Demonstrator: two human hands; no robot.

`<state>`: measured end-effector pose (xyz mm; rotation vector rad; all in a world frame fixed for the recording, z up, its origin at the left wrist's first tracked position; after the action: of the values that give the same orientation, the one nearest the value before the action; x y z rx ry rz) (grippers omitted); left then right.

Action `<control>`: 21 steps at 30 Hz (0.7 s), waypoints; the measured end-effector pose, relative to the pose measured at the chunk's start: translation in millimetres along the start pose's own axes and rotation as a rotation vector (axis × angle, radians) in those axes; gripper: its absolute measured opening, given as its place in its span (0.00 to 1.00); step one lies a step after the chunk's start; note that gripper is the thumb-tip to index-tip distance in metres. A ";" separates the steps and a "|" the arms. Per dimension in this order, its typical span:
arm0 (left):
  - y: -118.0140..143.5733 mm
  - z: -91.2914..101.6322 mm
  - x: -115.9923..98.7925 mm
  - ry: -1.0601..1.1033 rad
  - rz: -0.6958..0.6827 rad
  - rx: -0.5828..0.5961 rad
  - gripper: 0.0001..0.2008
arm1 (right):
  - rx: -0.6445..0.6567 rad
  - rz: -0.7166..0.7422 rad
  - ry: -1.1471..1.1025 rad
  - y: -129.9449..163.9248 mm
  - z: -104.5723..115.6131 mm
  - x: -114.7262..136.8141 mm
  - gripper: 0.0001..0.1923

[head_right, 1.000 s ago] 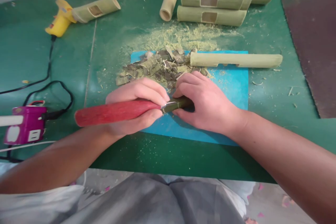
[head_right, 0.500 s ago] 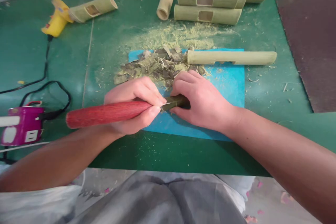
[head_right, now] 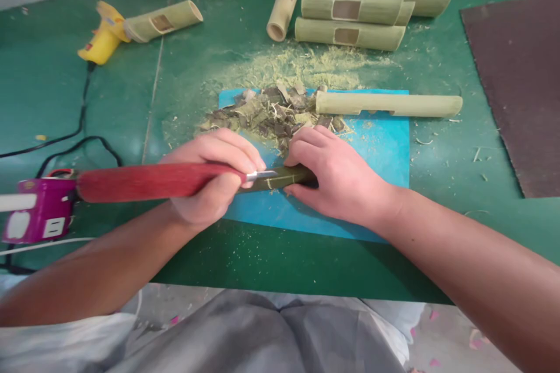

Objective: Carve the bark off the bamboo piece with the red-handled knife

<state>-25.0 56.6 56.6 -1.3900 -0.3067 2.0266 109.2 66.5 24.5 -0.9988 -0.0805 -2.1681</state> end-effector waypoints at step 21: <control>-4.7 -9.0 -4.7 0.017 -0.006 0.081 0.07 | 0.011 -0.001 -0.021 -1.2 -1.0 -0.8 0.09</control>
<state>-14.0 55.8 58.9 -1.3547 -0.2181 1.9991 108.2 67.5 23.6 -1.0154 -0.1026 -2.1567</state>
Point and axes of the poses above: each hand's wrist, its own y-axis away from the middle knuckle, its own z-axis out of the back of the hand, x = y × z, the point moved 9 cm from there along -y, towards the middle knuckle, and after that the axes turned 4 degrees about -z, right-handed, at the moved point
